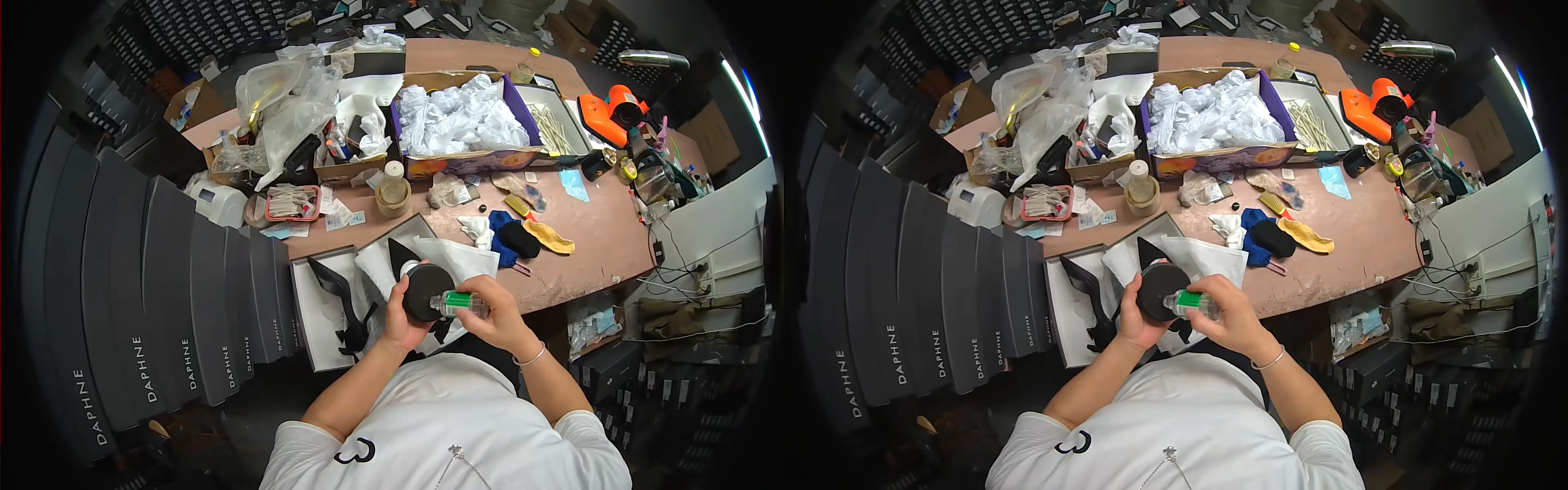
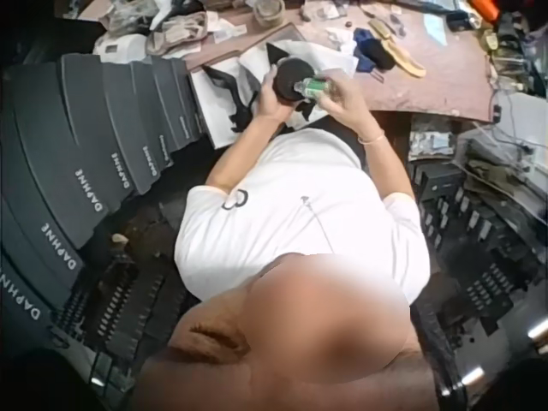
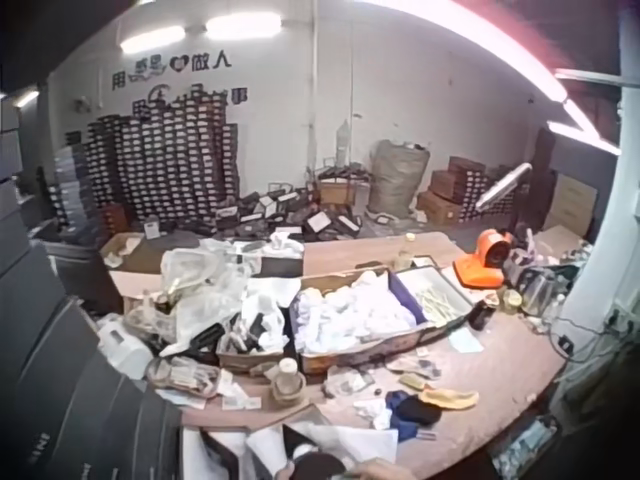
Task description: Packing finished high-heel shoes into boxes, including cleaning and wrapping with tissue paper.
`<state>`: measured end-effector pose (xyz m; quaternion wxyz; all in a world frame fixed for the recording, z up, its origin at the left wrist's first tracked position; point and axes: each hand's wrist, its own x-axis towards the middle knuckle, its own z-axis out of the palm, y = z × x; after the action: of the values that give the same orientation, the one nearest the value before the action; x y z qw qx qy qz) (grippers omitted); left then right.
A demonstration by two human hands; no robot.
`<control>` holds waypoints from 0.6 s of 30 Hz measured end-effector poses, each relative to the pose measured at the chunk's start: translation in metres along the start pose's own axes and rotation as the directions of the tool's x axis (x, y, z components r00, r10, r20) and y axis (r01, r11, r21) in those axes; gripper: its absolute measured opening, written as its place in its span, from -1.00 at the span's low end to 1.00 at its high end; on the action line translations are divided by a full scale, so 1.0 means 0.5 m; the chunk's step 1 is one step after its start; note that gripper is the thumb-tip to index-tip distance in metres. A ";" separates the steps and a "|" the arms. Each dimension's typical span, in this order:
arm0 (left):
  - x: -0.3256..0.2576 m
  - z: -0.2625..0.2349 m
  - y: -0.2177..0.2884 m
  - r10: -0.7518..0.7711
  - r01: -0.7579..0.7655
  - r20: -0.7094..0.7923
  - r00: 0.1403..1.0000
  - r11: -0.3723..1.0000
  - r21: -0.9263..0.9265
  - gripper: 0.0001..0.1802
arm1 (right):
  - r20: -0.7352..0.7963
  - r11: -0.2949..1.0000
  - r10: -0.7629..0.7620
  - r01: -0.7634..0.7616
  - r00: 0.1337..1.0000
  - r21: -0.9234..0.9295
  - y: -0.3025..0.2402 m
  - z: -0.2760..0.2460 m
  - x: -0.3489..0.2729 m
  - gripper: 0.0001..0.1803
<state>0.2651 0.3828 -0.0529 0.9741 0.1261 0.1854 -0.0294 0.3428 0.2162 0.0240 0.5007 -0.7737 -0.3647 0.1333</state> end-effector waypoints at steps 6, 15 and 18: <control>-0.016 0.003 -0.005 0.020 -0.020 0.001 1.000 1.000 0.020 -0.35 | -0.122 0.969 -0.106 0.075 0.987 -0.235 -0.005 0.017 0.028 -0.65; -0.017 -0.008 -0.014 0.040 -0.039 -0.028 0.999 0.998 0.050 -0.36 | -0.021 0.965 -0.077 0.069 0.997 -0.253 -0.027 0.019 0.041 -0.64; -0.010 -0.021 -0.015 0.069 -0.068 -0.015 0.997 0.996 0.060 -0.36 | 0.233 0.967 -0.048 0.104 0.971 -0.234 -0.047 0.028 0.033 -0.64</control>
<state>0.2560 0.3781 -0.0621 0.9687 0.1616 0.1885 -0.0002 0.3363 0.2426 0.0404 0.3619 -0.7946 -0.4623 0.1547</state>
